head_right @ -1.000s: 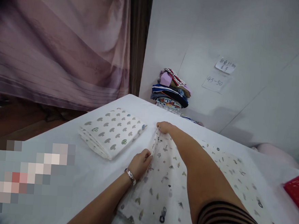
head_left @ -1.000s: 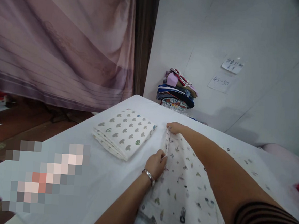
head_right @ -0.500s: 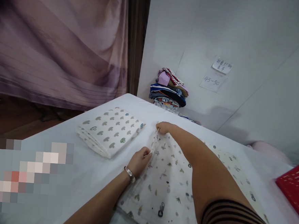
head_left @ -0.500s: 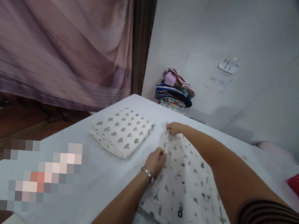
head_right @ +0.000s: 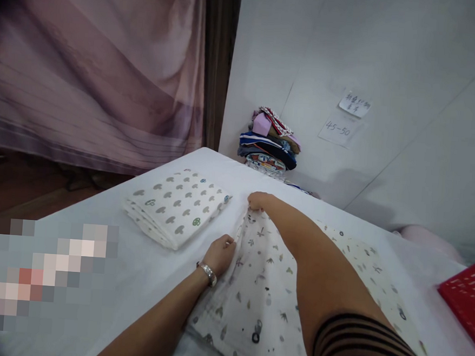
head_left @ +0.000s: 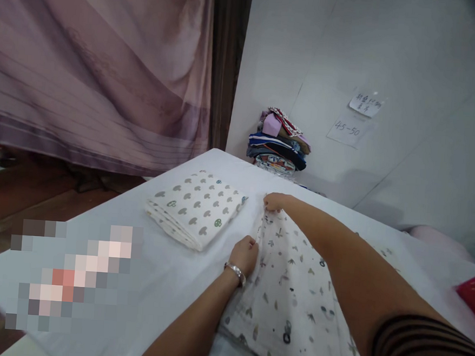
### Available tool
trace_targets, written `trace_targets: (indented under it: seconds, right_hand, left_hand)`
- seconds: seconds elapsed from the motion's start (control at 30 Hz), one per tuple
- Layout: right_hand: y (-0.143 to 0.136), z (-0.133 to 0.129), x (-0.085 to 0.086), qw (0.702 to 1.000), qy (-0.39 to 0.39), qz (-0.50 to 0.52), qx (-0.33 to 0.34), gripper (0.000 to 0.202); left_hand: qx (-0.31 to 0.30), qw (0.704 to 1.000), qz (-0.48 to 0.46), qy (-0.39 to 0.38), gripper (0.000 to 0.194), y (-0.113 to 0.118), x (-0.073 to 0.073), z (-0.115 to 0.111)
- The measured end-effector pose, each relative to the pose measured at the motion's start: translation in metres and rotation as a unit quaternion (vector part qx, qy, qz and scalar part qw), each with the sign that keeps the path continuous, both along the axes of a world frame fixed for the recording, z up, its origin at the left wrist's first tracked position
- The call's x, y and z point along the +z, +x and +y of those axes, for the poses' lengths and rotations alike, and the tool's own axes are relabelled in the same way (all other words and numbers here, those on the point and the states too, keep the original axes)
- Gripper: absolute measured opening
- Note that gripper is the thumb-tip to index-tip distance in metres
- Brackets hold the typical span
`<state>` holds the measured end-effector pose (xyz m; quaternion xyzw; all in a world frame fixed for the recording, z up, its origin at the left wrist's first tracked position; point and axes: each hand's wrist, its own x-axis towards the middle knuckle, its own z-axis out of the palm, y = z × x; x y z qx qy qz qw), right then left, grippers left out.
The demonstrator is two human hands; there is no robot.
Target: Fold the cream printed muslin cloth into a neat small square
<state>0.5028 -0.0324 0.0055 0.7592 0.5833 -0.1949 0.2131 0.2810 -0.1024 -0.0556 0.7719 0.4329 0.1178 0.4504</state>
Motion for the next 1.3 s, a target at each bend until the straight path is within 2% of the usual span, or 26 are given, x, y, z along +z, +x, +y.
trace_targets:
  seconds: [0.3, 0.53, 0.7, 0.93, 1.13, 1.3]
  right_hand:
    - [-0.002, 0.007, -0.003, 0.999, -0.005, -0.036, 0.028, 0.027]
    - [-0.005, 0.008, -0.004, 0.996, -0.003, -0.067, 0.054, 0.033]
    - [-0.012, 0.012, -0.005, 0.994, 0.0, -0.083, 0.065, 0.026]
    - [-0.008, 0.015, -0.005, 0.991, 0.001, -0.103, 0.09, 0.039]
    - [-0.007, 0.018, -0.008, 0.983, -0.001, -0.132, 0.128, 0.032]
    - [0.0, 0.022, -0.011, 0.973, 0.009, -0.15, 0.175, 0.026]
  left_hand:
    - [-0.053, 0.98, 0.131, 0.141, 0.027, -0.005, 0.008, -0.009]
    - [-0.055, 0.985, 0.116, 0.115, 0.024, -0.005, 0.006, -0.009]
    - [-0.072, 0.972, 0.154, 0.163, 0.03, -0.004, 0.007, -0.012]
    - [-0.109, 0.951, 0.212, 0.198, 0.031, -0.006, 0.012, -0.013]
    - [-0.077, 0.956, 0.183, 0.216, 0.025, -0.008, 0.008, -0.01]
    - [-0.074, 0.962, 0.194, 0.179, 0.029, -0.009, 0.005, -0.006]
